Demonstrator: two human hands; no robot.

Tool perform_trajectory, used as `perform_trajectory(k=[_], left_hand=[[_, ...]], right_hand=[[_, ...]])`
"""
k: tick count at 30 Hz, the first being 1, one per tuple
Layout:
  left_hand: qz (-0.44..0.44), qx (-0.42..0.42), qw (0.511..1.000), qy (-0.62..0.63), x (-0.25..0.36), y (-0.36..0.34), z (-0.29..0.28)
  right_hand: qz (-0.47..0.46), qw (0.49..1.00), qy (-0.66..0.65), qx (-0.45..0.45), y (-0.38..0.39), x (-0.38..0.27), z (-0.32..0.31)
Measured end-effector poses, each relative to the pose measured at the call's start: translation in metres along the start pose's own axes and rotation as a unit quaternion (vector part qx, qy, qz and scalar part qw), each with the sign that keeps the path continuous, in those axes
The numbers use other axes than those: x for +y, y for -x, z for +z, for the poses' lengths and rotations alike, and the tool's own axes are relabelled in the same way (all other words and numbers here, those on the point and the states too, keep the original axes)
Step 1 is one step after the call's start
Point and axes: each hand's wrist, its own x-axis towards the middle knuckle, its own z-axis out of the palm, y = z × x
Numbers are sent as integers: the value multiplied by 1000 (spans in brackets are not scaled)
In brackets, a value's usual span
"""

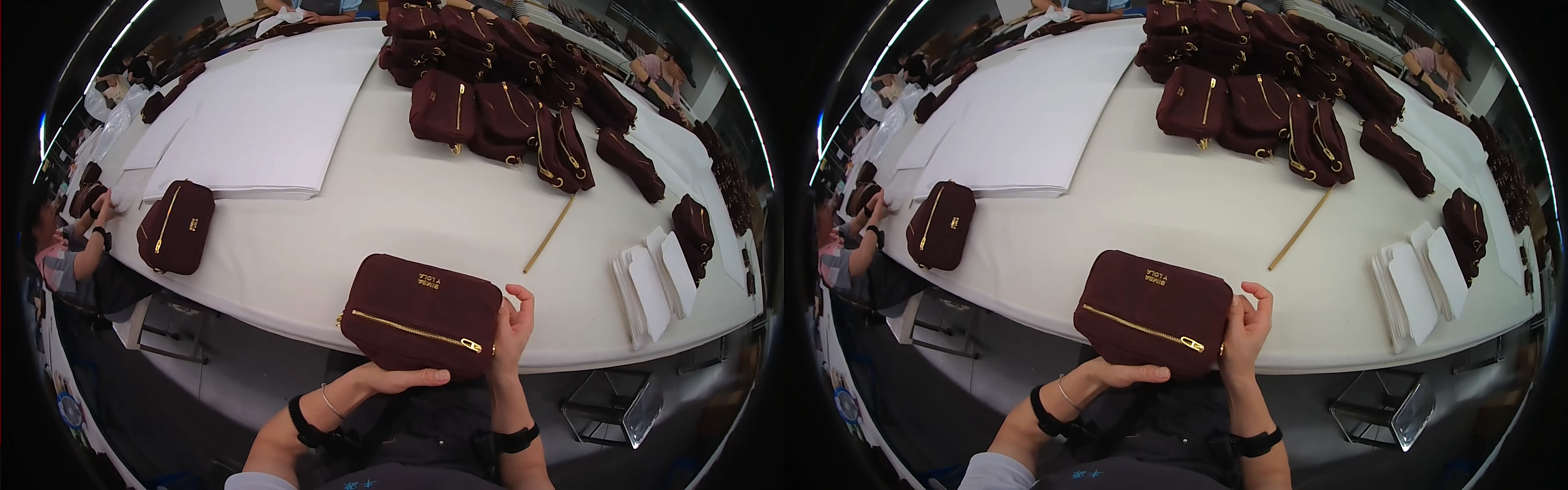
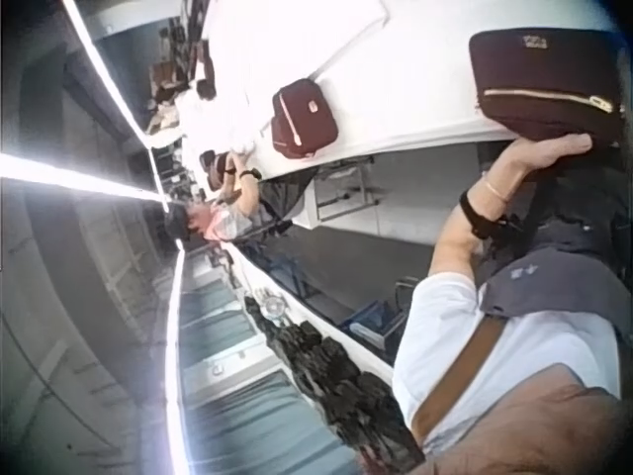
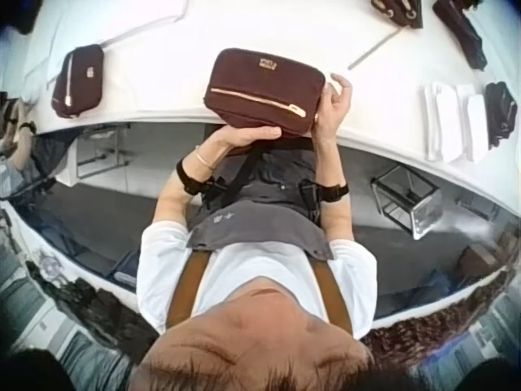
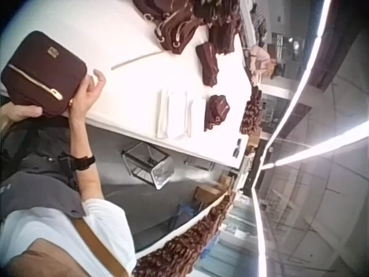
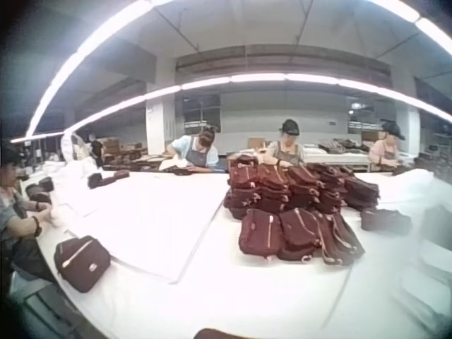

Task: Finishing small bags by inserting card linings and tags using a wooden tool.

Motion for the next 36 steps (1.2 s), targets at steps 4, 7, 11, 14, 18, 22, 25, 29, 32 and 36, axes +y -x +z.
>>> perform_trajectory(k=[4,7,11,14,18,22,25,29,32,36], left_hand=[[81,29,980,179,-16,6,0],[98,49,836,538,-26,6,-27],[170,128,795,568,5,-6,-31],[200,117,794,561,30,-8,-34],[205,150,806,535,63,-4,-29],[199,123,921,312,56,-6,-23],[157,132,970,131,36,-13,-16],[129,38,961,-241,16,-21,4],[89,1,967,-240,6,-25,11],[33,88,979,178,-14,-27,12]], right_hand=[[5,998,-61,23,-7,-2,-10],[-8,998,-49,43,-16,-5,-17],[-46,998,-24,-40,-10,5,-20],[-48,997,44,-38,-7,2,-16],[-44,994,79,-69,-8,-5,-17],[-56,992,75,-79,-6,-21,-5],[-74,990,60,-101,-6,-34,10],[-69,991,33,-114,-11,-47,15],[-37,994,46,-96,-17,-42,4],[93,989,79,-89,-15,-46,-5]])
